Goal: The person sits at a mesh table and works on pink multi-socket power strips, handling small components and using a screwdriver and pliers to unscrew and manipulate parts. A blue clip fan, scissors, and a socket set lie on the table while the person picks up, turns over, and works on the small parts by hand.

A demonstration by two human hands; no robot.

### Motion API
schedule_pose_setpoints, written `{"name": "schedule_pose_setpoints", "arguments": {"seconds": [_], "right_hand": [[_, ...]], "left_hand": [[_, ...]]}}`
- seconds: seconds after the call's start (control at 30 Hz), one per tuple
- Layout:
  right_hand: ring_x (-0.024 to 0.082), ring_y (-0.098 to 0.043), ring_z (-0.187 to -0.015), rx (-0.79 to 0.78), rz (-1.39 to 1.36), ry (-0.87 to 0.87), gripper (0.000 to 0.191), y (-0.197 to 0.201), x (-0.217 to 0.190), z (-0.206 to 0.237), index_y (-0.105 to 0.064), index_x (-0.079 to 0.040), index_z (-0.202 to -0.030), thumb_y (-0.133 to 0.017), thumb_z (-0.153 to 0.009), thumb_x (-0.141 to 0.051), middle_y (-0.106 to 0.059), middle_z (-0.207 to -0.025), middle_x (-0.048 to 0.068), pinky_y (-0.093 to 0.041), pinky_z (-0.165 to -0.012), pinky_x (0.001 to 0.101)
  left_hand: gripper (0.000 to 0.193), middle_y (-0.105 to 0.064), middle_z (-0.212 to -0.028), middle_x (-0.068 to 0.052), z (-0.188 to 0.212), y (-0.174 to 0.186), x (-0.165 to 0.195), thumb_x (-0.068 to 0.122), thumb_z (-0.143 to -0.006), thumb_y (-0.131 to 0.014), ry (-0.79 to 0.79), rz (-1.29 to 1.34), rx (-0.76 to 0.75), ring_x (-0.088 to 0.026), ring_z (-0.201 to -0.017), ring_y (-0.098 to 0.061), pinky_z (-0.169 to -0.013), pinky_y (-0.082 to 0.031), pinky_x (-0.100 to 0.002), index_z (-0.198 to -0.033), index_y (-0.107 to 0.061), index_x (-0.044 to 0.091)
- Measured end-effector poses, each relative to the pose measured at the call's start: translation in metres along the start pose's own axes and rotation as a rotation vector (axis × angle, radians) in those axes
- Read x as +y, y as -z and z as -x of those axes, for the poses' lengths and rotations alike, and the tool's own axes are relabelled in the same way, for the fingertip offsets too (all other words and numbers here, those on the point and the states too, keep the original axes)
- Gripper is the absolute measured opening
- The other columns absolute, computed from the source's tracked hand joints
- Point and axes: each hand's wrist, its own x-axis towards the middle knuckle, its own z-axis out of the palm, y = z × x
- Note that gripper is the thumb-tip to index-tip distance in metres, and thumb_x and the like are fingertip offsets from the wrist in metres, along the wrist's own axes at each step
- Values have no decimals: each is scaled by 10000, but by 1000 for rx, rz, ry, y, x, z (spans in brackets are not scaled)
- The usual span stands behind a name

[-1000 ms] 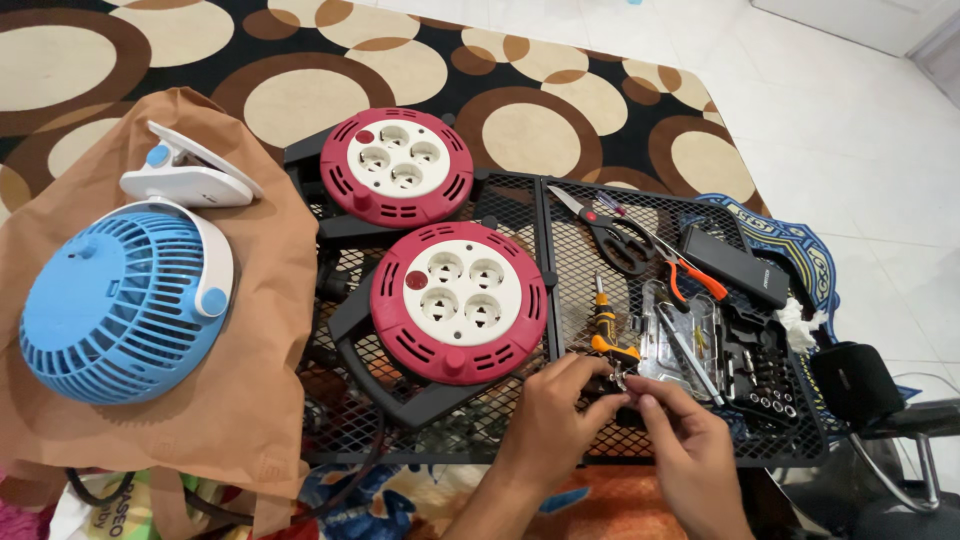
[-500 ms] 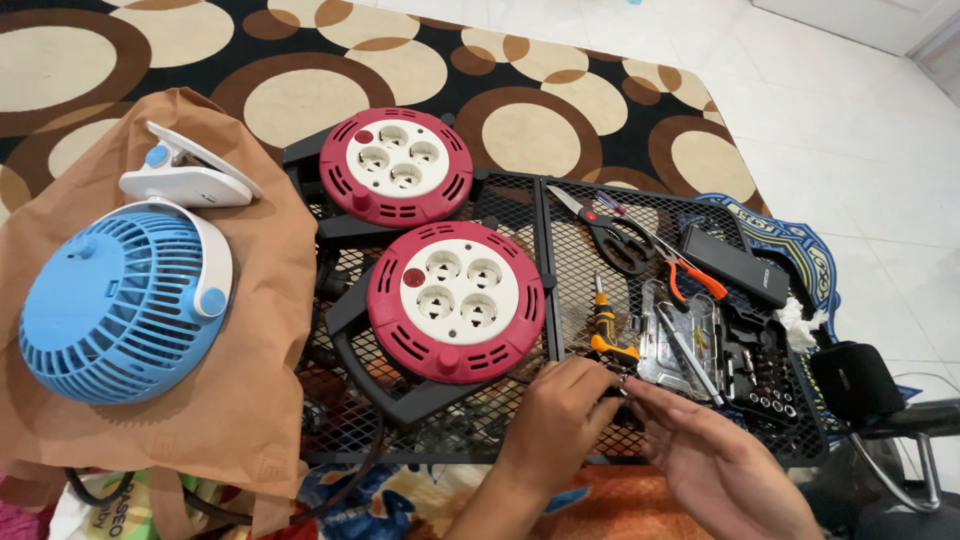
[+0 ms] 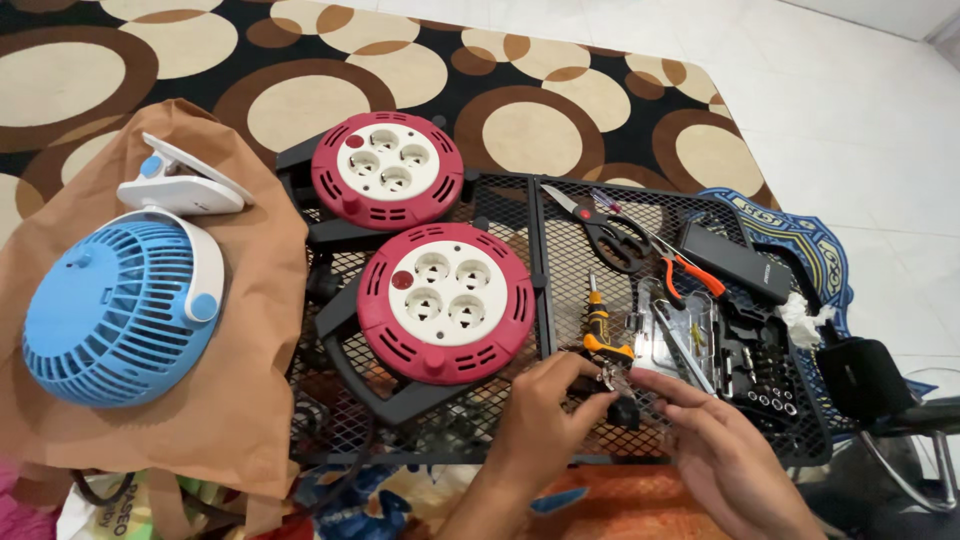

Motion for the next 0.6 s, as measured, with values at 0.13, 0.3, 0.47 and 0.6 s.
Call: {"name": "schedule_pose_setpoints", "arguments": {"seconds": [0.13,0.3,0.47,0.6], "right_hand": [[161,-541,-1080,-14,84,82,485,-2,-1,0,-611,42,-1394,-590,-910,11,-650,-1262,68,-436,-963,316],[154,-673,-922,62,754,485,294,-14,2,-11,-715,-12,-1143,-720,-849,-19,-709,-1035,60,-512,-815,297],[141,-713,-847,65,964,724,262,-31,-7,-20,-738,-34,-1058,-768,-799,-48,-742,-956,61,-562,-782,284],[143,-735,-873,68,930,716,234,-36,0,-18,-757,-30,-1054,-746,-821,-26,-759,-979,64,-578,-791,282]], "left_hand": [[233,-738,-894,-130,1,3,2,136,-842,-773,202,124,-54,-231,-780,-785,-653,-609,-332,-987,-662,-9],[246,-751,-905,-143,0,7,1,123,-826,-799,104,42,-25,-219,-790,-774,-661,-600,-328,-988,-682,-20],[253,-755,-902,-146,0,7,-1,136,-830,-798,97,33,-27,-229,-794,-774,-676,-597,-334,-1004,-691,-15],[244,-758,-909,-150,-1,7,-1,140,-846,-796,65,22,-20,-236,-805,-776,-691,-592,-341,-1000,-689,-16]]}}
